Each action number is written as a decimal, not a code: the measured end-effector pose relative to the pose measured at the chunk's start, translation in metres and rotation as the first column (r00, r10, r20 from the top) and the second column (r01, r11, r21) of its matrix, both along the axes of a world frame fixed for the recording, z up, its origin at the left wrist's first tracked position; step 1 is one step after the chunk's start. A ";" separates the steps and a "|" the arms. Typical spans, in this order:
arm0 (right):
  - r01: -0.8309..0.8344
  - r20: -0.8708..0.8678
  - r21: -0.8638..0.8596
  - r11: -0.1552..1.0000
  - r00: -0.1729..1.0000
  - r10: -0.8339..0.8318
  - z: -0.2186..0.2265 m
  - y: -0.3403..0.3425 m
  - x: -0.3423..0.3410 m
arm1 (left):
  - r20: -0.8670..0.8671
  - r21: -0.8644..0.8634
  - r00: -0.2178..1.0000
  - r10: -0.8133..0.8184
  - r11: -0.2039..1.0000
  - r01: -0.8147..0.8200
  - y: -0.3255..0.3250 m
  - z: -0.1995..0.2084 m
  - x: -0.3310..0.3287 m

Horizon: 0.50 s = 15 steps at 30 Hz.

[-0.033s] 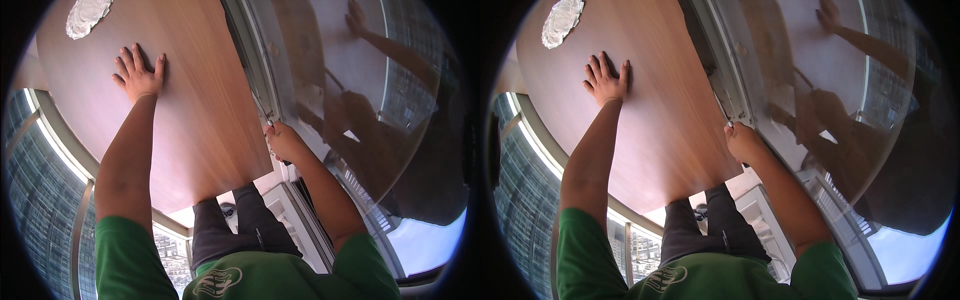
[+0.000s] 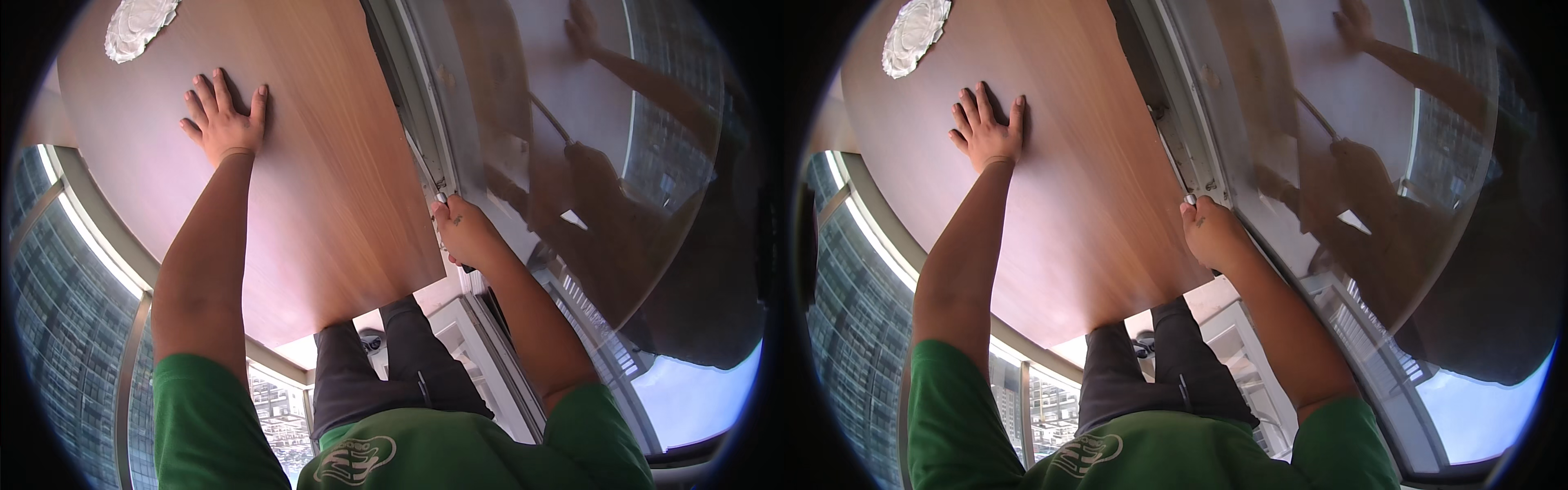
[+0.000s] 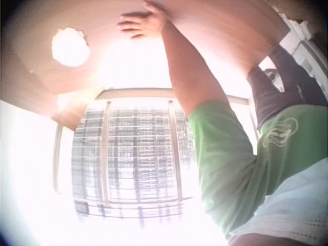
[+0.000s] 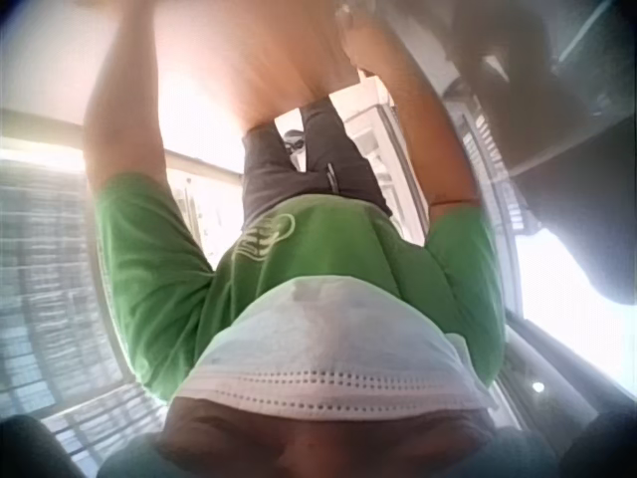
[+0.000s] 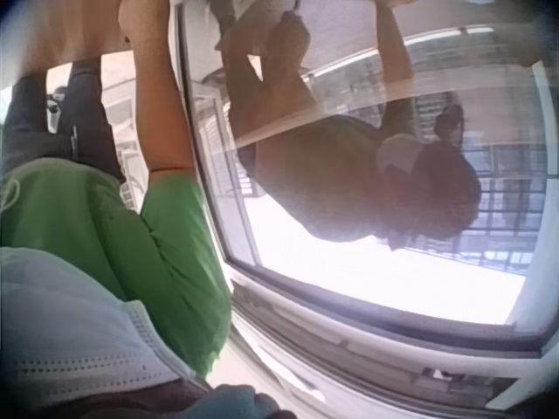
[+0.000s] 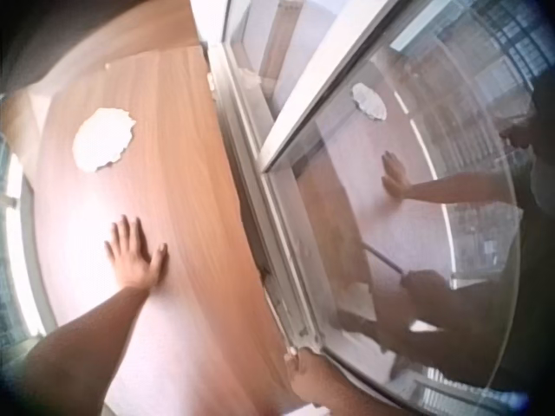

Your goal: The person uses a tool to scrape the edge of a wooden panel and then wipes the surface with a cloth.

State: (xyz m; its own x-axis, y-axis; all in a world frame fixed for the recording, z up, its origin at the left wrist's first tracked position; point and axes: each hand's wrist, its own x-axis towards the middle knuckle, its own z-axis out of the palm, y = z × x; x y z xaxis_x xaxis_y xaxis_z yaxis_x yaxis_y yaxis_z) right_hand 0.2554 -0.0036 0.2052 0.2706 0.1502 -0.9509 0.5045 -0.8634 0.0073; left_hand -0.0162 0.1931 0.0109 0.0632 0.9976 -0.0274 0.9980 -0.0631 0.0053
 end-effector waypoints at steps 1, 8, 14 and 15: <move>-0.072 0.017 0.076 0.995 0.997 0.071 -0.020 -0.021 -0.001 | -0.003 -0.005 1.000 0.004 1.000 -0.004 -0.001 0.000 0.000; 0.052 -0.015 -0.102 0.993 0.998 -0.054 -0.041 -0.061 0.017 | 0.003 -0.002 1.000 -0.022 1.000 0.022 0.000 -0.006 0.003; 0.342 -0.157 0.042 0.939 0.930 -0.332 -0.026 -0.103 0.034 | -0.012 -0.007 1.000 -0.011 1.000 0.011 -0.001 -0.007 0.004; 0.447 -0.224 0.035 0.894 0.875 -0.429 -0.020 -0.102 0.032 | -0.002 -0.013 1.000 -0.002 1.000 0.002 -0.002 -0.005 0.004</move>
State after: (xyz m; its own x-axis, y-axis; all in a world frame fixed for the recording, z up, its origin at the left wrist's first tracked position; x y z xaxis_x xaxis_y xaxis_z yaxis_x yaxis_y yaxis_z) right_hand 0.2878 -0.1059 0.1856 0.1279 0.1423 -0.9815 0.0567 -0.9891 -0.1360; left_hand -0.0127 0.1913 0.0059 0.0649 0.9971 -0.0404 0.9979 -0.0648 0.0038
